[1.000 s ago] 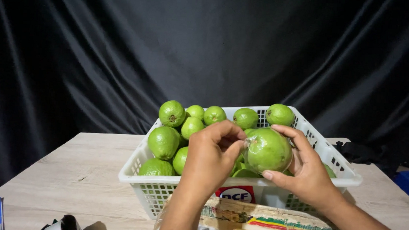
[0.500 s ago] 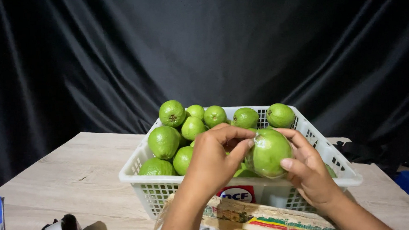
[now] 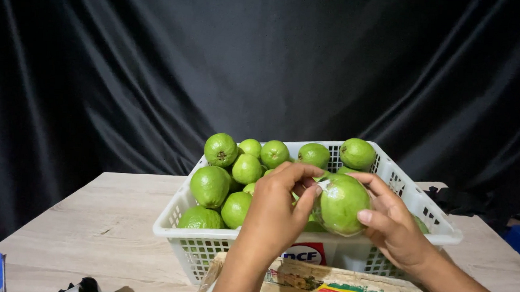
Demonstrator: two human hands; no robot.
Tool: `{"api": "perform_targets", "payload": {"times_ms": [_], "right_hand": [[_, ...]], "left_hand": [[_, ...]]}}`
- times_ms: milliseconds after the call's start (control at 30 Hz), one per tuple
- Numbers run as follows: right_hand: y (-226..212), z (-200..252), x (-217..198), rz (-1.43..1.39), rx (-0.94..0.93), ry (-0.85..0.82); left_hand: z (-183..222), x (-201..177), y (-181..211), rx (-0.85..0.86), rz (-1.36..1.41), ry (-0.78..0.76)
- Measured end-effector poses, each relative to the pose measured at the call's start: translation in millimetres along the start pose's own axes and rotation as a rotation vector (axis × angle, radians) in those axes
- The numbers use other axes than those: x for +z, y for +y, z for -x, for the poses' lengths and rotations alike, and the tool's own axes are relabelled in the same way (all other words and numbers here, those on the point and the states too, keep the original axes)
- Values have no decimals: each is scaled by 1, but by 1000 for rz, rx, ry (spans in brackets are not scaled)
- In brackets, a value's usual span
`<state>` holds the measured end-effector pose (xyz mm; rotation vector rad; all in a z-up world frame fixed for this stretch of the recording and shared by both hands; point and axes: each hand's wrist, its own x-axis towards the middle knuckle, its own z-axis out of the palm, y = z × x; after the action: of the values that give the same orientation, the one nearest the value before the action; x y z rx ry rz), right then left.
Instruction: The person is wrapping individual guavas in plastic film and placing them into a plastic crate.
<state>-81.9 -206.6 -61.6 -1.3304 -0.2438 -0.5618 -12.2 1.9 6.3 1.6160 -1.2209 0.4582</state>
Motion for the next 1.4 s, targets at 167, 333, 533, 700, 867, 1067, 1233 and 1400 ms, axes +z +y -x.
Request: {"api": "perform_targets", "payload": {"times_ms": [167,333,533,700,867,1067,1233,1400], "right_hand": [[3,0,-4,28,-48,-83],[0,1,1,61,-51,-58],[-1,0,1,126,-26,-47],[0,0,-2,36,16,-13],[1,-3,-12,-5,84,9],[5,-7,-16,-48,150,61],[-1,-5,-9,-42,74,28],[-13,-6,2,53,115,122]], "left_hand": [[0,-2,3,-42,-72,-15],[1,0,2,-2,-43,-2],[-1,-5,4,-106,49,-66],[-3,-3,-6,-273,334,-92],[-3,-3,-10,-584,631,-272],[-3,5,-11,-853,877,-546],[8,24,-32,-661,1193,-678],[12,34,-20,-560,1108,-661]]}}
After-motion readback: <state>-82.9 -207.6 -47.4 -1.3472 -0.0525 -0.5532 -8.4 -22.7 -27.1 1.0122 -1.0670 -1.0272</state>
